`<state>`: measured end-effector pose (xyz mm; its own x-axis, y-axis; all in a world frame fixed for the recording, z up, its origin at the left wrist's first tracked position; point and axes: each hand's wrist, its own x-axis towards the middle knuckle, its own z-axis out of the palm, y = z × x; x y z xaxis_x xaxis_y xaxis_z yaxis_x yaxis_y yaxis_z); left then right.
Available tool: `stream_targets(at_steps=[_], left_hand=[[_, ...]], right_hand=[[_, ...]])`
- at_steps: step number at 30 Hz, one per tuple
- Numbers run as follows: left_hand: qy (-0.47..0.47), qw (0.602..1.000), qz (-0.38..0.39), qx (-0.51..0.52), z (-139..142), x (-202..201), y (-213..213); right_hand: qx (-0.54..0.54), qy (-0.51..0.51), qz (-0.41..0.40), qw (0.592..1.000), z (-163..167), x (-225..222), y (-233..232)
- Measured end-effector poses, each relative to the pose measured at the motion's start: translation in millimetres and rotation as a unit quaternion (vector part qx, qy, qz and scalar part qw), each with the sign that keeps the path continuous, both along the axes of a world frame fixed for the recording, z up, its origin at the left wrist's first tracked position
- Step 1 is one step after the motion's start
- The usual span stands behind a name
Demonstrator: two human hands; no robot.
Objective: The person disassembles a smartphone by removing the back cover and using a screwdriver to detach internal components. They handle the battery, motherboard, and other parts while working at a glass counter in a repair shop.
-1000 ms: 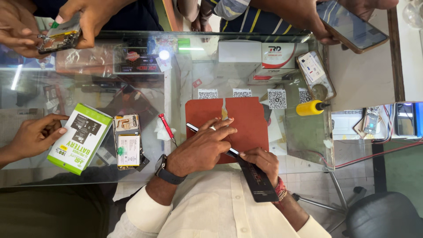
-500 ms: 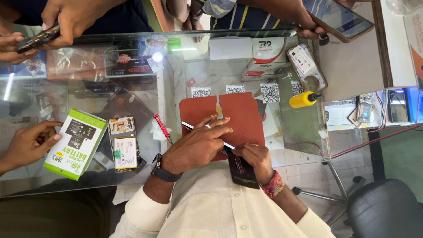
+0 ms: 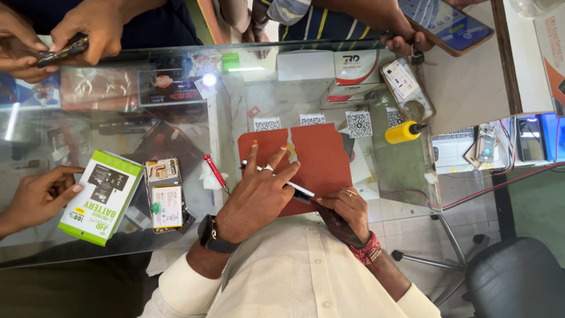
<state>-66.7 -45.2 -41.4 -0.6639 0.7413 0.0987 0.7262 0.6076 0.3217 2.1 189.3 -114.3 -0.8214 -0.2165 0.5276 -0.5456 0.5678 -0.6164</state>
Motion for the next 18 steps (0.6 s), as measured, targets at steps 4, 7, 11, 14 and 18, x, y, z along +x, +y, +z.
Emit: stream_targets(at_steps=[4,7,11,14,18], left_hand=[[0.002,1.000,0.014,-0.013,0.5,0.7,0.4],[0.008,0.999,0.007,-0.032,-2.0,1.2,0.6],[0.001,0.999,0.008,-0.040,-5.8,1.4,-1.0],[-0.006,0.999,0.008,-0.032,-8.7,2.0,-2.1],[-0.006,1.000,0.007,-0.019,-13.2,2.4,-2.8]], right_hand=[[0.006,-0.002,0.006,1.000,-0.3,-0.8,0.3],[0.021,-0.023,0.007,0.999,-0.3,-2.5,-0.7],[0.033,-0.021,0.046,0.998,1.6,-5.9,0.4],[0.062,-0.037,0.067,0.995,5.3,-6.9,3.2],[0.080,-0.036,0.077,0.993,6.3,-9.7,-0.5]])
